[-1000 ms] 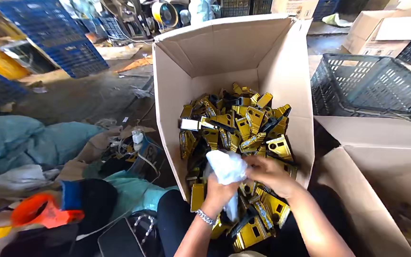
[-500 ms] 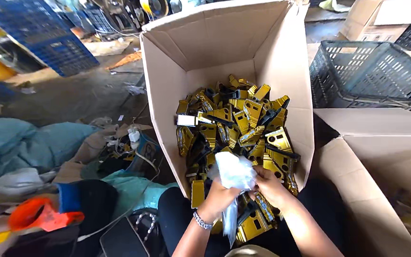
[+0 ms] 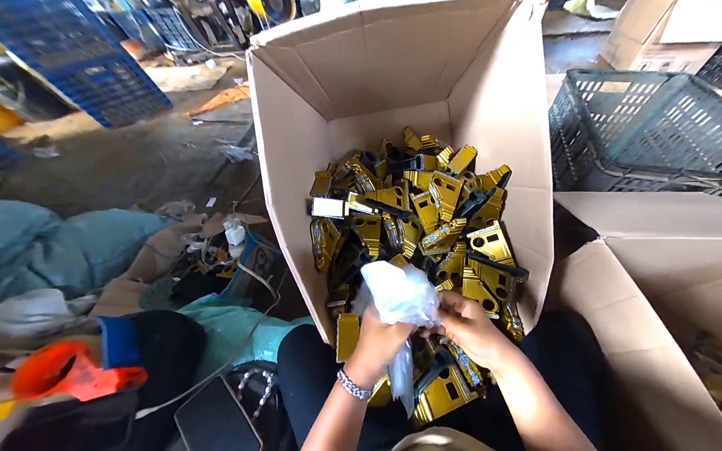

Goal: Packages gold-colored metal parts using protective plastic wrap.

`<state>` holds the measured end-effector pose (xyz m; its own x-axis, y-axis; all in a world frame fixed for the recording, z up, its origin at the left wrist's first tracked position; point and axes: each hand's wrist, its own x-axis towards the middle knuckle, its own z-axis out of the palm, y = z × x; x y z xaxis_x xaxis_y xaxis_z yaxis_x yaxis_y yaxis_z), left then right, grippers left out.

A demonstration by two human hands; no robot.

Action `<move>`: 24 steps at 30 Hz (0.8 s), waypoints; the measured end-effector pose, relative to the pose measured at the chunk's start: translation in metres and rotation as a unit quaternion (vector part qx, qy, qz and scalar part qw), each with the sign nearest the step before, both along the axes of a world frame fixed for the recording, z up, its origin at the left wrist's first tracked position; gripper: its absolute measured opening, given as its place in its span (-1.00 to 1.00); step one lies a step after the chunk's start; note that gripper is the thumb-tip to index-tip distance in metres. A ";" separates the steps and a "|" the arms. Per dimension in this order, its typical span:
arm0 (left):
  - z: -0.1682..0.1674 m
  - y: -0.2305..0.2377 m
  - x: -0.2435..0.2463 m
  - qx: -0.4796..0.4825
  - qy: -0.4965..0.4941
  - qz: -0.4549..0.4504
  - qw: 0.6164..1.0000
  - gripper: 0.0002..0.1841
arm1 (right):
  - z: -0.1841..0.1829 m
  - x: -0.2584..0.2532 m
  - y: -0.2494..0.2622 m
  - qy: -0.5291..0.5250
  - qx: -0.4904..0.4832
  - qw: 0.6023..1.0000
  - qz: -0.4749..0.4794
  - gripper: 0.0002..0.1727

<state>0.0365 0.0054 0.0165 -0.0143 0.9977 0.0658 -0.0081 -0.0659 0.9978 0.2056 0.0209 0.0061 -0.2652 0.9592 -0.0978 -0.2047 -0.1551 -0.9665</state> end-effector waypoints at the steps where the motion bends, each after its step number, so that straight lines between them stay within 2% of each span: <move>1: 0.000 0.000 -0.003 0.002 0.013 -0.002 1.000 -0.62 | 0.000 0.002 -0.001 0.010 -0.010 1.000 0.009 -0.84; 5: -0.003 -0.005 0.008 0.011 0.015 -0.011 1.000 -0.58 | -0.002 -0.006 0.003 -0.060 -0.017 0.994 -0.085 -0.81; 7: -0.005 -0.002 0.007 0.008 -0.016 0.030 0.999 -0.54 | -0.003 0.002 0.003 -0.051 0.002 0.998 -0.035 -0.93; 9: -0.006 0.000 -0.002 -0.010 -0.024 0.060 0.998 -0.48 | -0.003 0.019 0.002 -0.041 0.005 0.997 0.064 -0.54; 10: -0.006 0.001 -0.007 -0.015 -0.022 0.067 0.997 -0.48 | -0.004 0.025 0.003 -0.030 -0.007 0.996 0.081 -0.43; 11: -0.006 0.003 -0.010 -0.013 -0.019 0.067 0.997 -0.49 | -0.004 0.028 0.004 -0.012 -0.022 0.997 0.077 -0.41; 14: -0.007 0.003 -0.008 0.008 -0.015 0.042 0.999 -0.51 | 0.005 0.018 0.007 0.020 -0.055 0.997 0.044 -0.58; 16: -0.009 -0.002 0.001 0.021 -0.005 0.023 1.000 -0.50 | 0.003 0.001 0.008 -0.057 -0.005 0.998 -0.019 -0.78; 18: -0.011 -0.005 0.009 0.033 -0.009 0.007 0.999 -0.50 | -0.005 -0.012 0.010 -0.129 0.047 0.987 -0.082 -0.75; 19: -0.012 -0.006 0.012 0.027 -0.023 0.004 0.999 -0.50 | -0.007 -0.015 0.009 -0.131 0.051 0.985 -0.096 -0.74; 20: -0.010 -0.007 0.013 0.005 -0.041 0.003 0.999 -0.51 | -0.005 -0.016 0.007 -0.113 0.036 0.989 -0.086 -0.76; 22: -0.006 -0.003 0.003 -0.029 -0.050 0.023 0.998 -0.58 | 0.000 -0.004 0.003 -0.033 0.000 0.999 0.001 -0.82; 24: -0.011 0.010 -0.022 0.004 0.072 0.095 0.993 -0.60 | 0.002 0.009 0.000 -0.004 -0.003 0.999 0.049 -0.90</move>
